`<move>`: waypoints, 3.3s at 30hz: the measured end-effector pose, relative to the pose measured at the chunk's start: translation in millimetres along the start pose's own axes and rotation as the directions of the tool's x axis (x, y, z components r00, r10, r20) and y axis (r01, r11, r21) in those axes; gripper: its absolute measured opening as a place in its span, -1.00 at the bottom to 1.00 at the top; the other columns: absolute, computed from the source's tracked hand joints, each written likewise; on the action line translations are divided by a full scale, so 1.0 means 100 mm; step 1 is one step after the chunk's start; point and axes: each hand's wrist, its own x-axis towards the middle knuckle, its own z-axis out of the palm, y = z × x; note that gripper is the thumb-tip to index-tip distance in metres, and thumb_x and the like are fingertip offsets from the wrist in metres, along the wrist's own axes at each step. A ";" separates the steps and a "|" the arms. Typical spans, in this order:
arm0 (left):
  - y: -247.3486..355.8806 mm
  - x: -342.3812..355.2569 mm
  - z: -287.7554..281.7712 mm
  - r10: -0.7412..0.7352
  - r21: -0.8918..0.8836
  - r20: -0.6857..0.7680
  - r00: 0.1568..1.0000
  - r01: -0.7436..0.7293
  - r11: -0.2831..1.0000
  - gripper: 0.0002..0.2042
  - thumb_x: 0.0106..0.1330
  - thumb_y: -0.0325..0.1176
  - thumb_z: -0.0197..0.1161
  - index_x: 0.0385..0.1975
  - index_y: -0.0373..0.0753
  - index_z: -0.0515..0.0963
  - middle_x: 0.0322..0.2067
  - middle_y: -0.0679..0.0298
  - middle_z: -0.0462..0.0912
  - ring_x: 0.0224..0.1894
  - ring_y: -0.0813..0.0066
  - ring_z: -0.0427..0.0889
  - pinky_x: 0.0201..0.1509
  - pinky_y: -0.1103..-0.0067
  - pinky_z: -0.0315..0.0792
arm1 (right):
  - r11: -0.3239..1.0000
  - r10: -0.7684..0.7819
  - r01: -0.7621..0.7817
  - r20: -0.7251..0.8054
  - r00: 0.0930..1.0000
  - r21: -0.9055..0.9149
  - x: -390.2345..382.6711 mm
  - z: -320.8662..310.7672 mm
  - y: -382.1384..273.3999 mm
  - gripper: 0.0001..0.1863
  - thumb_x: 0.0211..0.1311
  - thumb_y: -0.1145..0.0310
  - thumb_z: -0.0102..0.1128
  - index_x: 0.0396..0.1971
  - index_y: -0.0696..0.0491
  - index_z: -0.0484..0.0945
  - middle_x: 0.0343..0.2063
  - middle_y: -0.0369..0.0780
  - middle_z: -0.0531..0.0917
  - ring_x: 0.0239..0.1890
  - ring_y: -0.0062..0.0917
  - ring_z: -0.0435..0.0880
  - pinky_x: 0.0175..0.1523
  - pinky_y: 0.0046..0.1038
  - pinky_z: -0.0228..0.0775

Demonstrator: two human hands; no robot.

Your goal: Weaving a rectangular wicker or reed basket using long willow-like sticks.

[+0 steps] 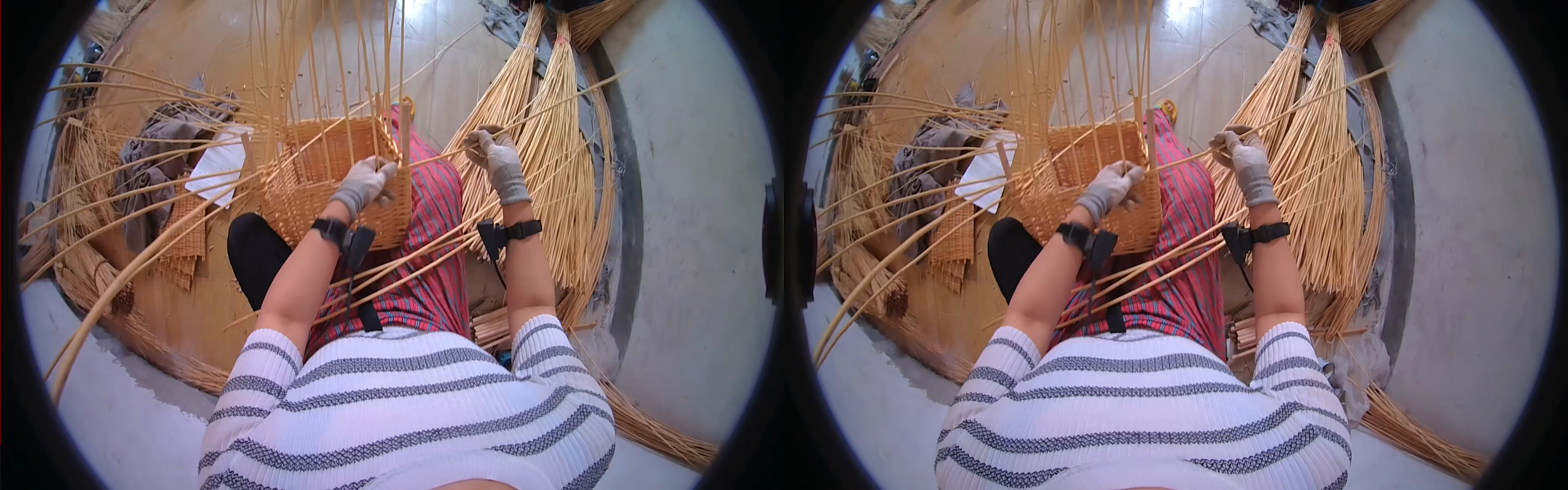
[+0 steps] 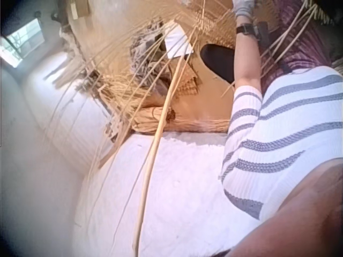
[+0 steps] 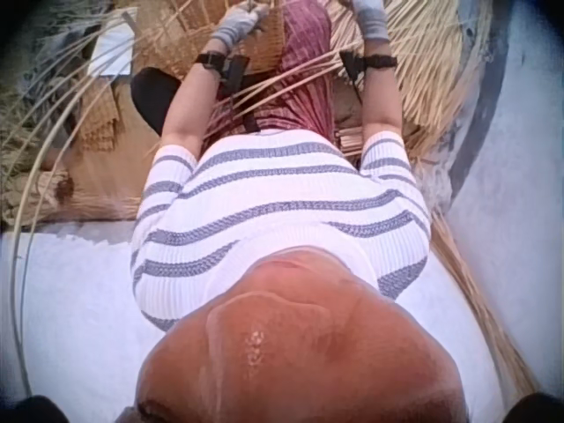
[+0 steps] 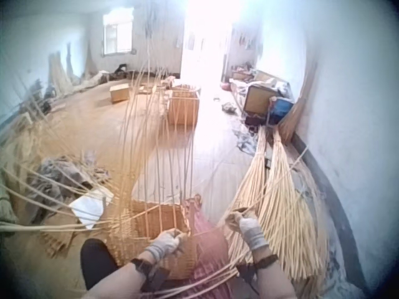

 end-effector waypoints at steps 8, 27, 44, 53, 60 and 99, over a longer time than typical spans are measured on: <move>-0.07 -0.06 0.19 0.009 -0.126 -0.199 0.980 -0.034 0.991 -0.68 0.55 -0.07 0.10 -0.11 -0.23 0.58 -0.47 0.25 0.65 -0.61 0.43 0.70 -0.63 0.52 0.53 | 0.898 -0.287 0.400 0.445 0.848 -0.183 0.84 1.63 -0.53 -0.81 0.43 0.48 0.10 -0.03 0.19 0.49 -0.21 -0.10 0.75 -0.22 -0.41 0.78 -0.08 -0.46 0.66; -0.17 -0.26 0.42 0.797 0.813 -0.205 0.568 -0.354 0.461 -0.24 0.28 -0.31 0.37 0.48 -0.13 0.17 0.07 0.09 0.59 -0.02 0.27 0.68 0.24 0.29 0.40 | 0.529 0.364 -0.134 -0.081 0.928 0.838 0.36 0.69 1.10 -0.69 0.57 0.02 -0.02 -0.06 -0.03 0.41 -0.71 -0.41 0.26 -0.75 -0.66 0.17 -0.66 -0.52 0.09; -0.32 -0.07 0.48 0.717 0.840 -0.005 0.697 -0.386 0.381 -0.09 0.31 -0.06 0.34 0.57 -0.12 -0.07 -0.05 0.09 0.68 0.06 -0.09 0.61 0.40 0.09 0.25 | 0.488 0.144 0.070 -0.159 0.977 0.870 0.25 0.76 1.21 -0.76 0.59 0.15 -0.09 -0.14 0.01 0.43 -0.75 -0.38 0.28 -0.80 -0.58 0.24 -0.74 -0.47 0.04; 0.15 0.39 0.32 0.757 0.791 -0.223 0.614 -0.340 0.509 -0.66 0.18 -0.18 0.44 -0.16 -0.09 0.45 -0.23 0.21 0.67 -0.14 0.07 0.63 0.11 0.23 0.36 | 0.373 0.394 -0.122 -0.037 0.918 0.920 0.87 1.21 0.84 -0.66 0.59 0.08 -0.08 -0.37 -0.02 0.36 -0.68 -0.36 0.38 -0.75 -0.57 0.32 -0.58 -0.40 0.36; 0.07 0.51 0.42 0.929 0.886 -0.194 0.314 -0.350 0.304 -0.65 0.18 -0.10 0.39 -0.16 -0.08 0.45 -0.28 0.22 0.58 -0.11 0.14 0.58 0.20 0.23 0.27 | 0.514 0.362 -0.069 -0.144 0.921 0.855 1.04 1.22 0.90 -0.68 0.56 0.01 -0.12 -0.30 -0.06 0.36 -0.75 -0.41 0.20 -0.82 -0.62 0.11 -0.72 -0.45 0.05; -0.03 0.57 0.32 0.883 0.769 -0.275 0.380 -0.464 0.439 -0.71 0.18 -0.16 0.38 -0.17 -0.13 0.62 -0.36 0.21 0.62 -0.24 0.19 0.61 -0.10 0.29 0.38 | 0.886 -0.246 0.275 -0.124 0.961 0.375 0.17 1.12 0.37 -0.36 0.51 -0.28 -0.18 -0.57 -0.04 0.41 -0.75 -0.36 0.28 -0.78 -0.57 0.23 -0.63 -0.37 0.20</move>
